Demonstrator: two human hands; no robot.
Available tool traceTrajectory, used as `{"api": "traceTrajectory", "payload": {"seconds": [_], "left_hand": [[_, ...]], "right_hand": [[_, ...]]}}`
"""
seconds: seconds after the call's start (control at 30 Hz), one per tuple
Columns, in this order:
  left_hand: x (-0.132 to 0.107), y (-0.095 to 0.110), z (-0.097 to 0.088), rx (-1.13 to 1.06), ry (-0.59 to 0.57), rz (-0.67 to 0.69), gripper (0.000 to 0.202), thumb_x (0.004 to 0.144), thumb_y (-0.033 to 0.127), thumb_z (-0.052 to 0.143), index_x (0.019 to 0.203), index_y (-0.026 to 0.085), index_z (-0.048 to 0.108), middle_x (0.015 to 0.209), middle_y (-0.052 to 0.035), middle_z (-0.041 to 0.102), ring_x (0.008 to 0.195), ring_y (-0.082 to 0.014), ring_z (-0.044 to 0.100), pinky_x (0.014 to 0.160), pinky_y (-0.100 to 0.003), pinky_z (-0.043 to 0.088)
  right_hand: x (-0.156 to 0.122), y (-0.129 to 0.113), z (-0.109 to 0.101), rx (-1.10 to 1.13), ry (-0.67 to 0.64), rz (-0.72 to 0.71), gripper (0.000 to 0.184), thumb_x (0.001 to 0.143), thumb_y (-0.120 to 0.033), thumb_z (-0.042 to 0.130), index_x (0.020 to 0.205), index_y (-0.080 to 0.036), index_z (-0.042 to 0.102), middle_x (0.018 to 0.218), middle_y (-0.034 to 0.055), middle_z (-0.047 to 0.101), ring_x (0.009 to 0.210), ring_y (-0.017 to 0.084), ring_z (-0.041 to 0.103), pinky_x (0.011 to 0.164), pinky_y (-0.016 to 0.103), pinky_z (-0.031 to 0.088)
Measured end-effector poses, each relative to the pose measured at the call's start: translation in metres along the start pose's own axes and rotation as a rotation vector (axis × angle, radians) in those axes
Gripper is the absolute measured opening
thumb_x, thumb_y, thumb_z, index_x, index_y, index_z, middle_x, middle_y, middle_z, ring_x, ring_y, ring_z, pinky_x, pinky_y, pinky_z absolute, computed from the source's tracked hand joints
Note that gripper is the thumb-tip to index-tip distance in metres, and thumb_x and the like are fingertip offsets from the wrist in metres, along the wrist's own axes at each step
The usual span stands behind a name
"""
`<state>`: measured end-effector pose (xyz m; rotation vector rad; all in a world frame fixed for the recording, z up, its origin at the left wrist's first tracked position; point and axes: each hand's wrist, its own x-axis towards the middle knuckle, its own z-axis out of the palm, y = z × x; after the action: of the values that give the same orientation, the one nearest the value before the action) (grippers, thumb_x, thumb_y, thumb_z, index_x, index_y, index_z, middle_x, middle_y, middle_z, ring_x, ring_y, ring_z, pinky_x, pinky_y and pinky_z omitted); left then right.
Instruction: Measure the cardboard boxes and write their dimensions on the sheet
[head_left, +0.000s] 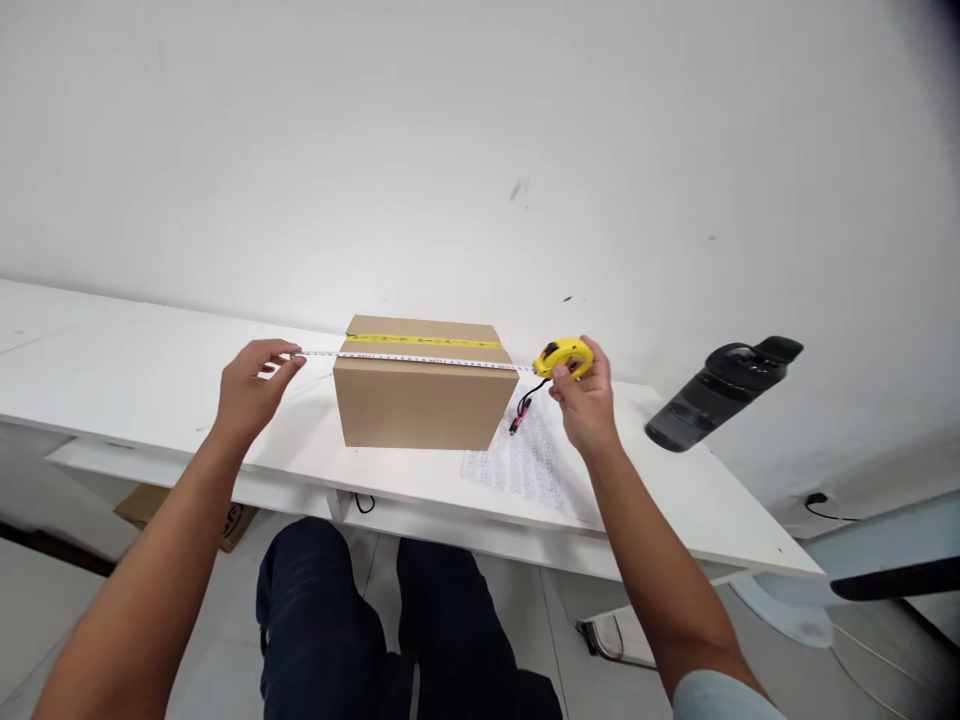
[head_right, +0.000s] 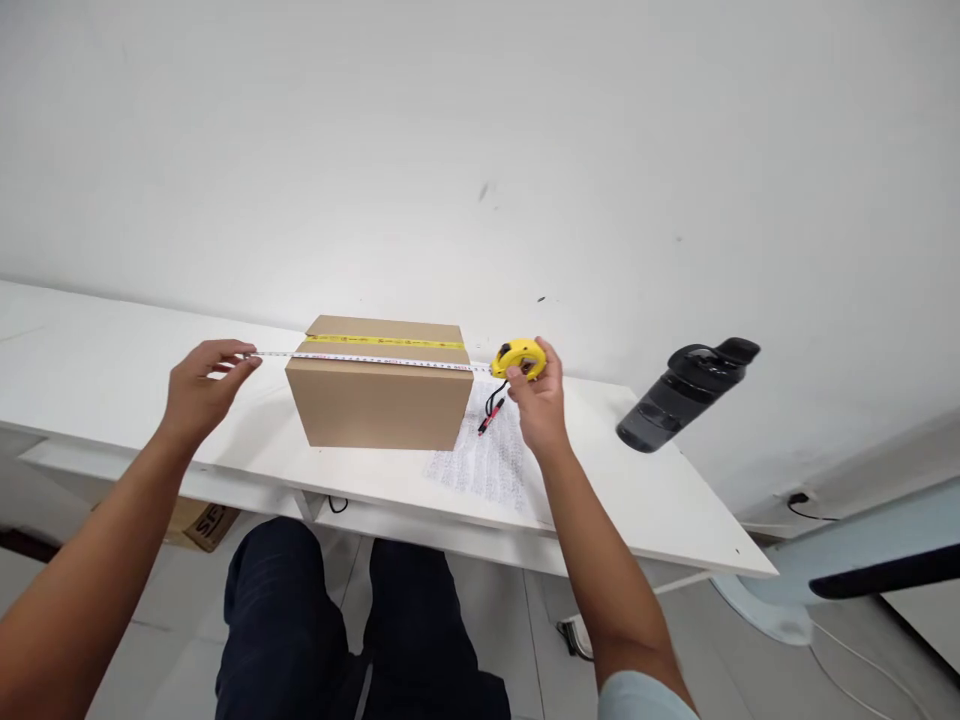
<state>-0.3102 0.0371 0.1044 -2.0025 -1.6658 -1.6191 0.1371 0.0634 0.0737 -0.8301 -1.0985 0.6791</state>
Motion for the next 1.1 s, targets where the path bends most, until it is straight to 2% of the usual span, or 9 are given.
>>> {"api": "traceTrajectory", "payload": {"seconds": [0.2,0.3,0.47,0.57,0.73,0.83,0.93,1.03,1.1], "left_hand": [[-0.007,0.030,0.000,0.097,-0.283,0.202,0.037,0.095,0.044,0.055,0.125,0.029,0.069,0.140,-0.0045,0.067,0.130,-0.0256,0.060,0.108,-0.045,0.051],[-0.009,0.037,0.002,0.175,-0.292,0.234,0.041,0.095,0.046,0.053,0.129,0.027,0.067,0.143,-0.0054,0.065,0.132,-0.0275,0.058,0.111,-0.048,0.049],[-0.005,0.037,0.007,0.154,-0.189,0.181,0.028,0.095,0.049,0.058,0.108,0.030,0.072,0.123,-0.0023,0.075,0.119,-0.0261,0.066,0.106,-0.046,0.052],[-0.008,0.046,-0.005,0.169,0.006,0.198,0.020,0.097,0.046,0.060,0.099,0.030,0.073,0.110,0.0004,0.078,0.109,-0.0239,0.070,0.101,-0.045,0.056],[-0.063,0.088,-0.026,0.305,0.308,0.440,0.025,0.089,0.025,0.074,0.113,0.029,0.069,0.107,-0.0014,0.078,0.102,-0.0232,0.073,0.092,-0.047,0.059],[-0.119,0.125,-0.007,0.297,0.166,0.683,0.040,0.083,0.022,0.079,0.116,0.039,0.065,0.095,0.0035,0.078,0.085,-0.0211,0.074,0.086,-0.047,0.060],[-0.155,0.156,0.030,0.175,0.086,0.874,0.029,0.085,0.027,0.078,0.108,0.042,0.069,0.092,0.0069,0.078,0.078,-0.0174,0.072,0.092,-0.047,0.058],[-0.160,0.170,0.061,0.027,0.086,0.868,0.020,0.085,0.030,0.081,0.098,0.036,0.068,0.088,0.0077,0.077,0.072,-0.0131,0.068,0.096,-0.043,0.055],[-0.150,0.172,0.075,-0.024,0.112,0.791,0.022,0.085,0.042,0.080,0.099,0.034,0.065,0.086,0.0057,0.076,0.073,-0.0141,0.068,0.099,-0.044,0.053]], "right_hand": [[-0.018,-0.002,0.022,-0.047,-0.085,-0.005,0.078,0.076,-0.052,0.080,0.144,-0.033,0.047,0.121,0.0036,0.062,0.096,0.016,0.063,0.069,0.024,0.052],[-0.016,-0.004,0.023,-0.045,-0.080,0.011,0.078,0.075,-0.051,0.081,0.144,-0.033,0.048,0.122,0.0045,0.062,0.097,0.017,0.063,0.068,0.024,0.052],[-0.013,-0.005,0.020,-0.011,-0.074,0.004,0.077,0.071,-0.049,0.084,0.139,-0.033,0.051,0.115,0.0033,0.062,0.088,0.015,0.061,0.062,0.023,0.049],[-0.010,-0.013,0.010,0.051,-0.039,-0.006,0.074,0.069,-0.047,0.087,0.134,-0.035,0.054,0.107,0.0000,0.061,0.074,0.012,0.055,0.057,0.022,0.045],[-0.021,-0.033,-0.010,0.191,-0.042,0.035,0.055,0.063,-0.044,0.094,0.110,-0.033,0.067,0.093,-0.0023,0.063,0.065,0.010,0.052,0.052,0.021,0.043],[-0.051,-0.045,-0.008,0.180,-0.148,0.103,0.055,0.059,-0.049,0.096,0.106,-0.031,0.072,0.091,0.0012,0.068,0.070,0.015,0.060,0.057,0.027,0.052],[-0.092,-0.058,-0.001,0.142,-0.326,0.142,0.064,0.057,-0.045,0.098,0.115,-0.035,0.074,0.099,0.0042,0.072,0.079,0.021,0.068,0.065,0.033,0.060],[-0.119,-0.068,0.001,0.102,-0.522,0.207,0.061,0.063,-0.038,0.096,0.119,-0.039,0.074,0.098,0.0035,0.074,0.083,0.023,0.071,0.069,0.035,0.062],[-0.123,-0.069,0.000,0.087,-0.534,0.226,0.060,0.064,-0.036,0.096,0.120,-0.039,0.074,0.097,0.0032,0.074,0.084,0.023,0.071,0.070,0.034,0.062]]}}
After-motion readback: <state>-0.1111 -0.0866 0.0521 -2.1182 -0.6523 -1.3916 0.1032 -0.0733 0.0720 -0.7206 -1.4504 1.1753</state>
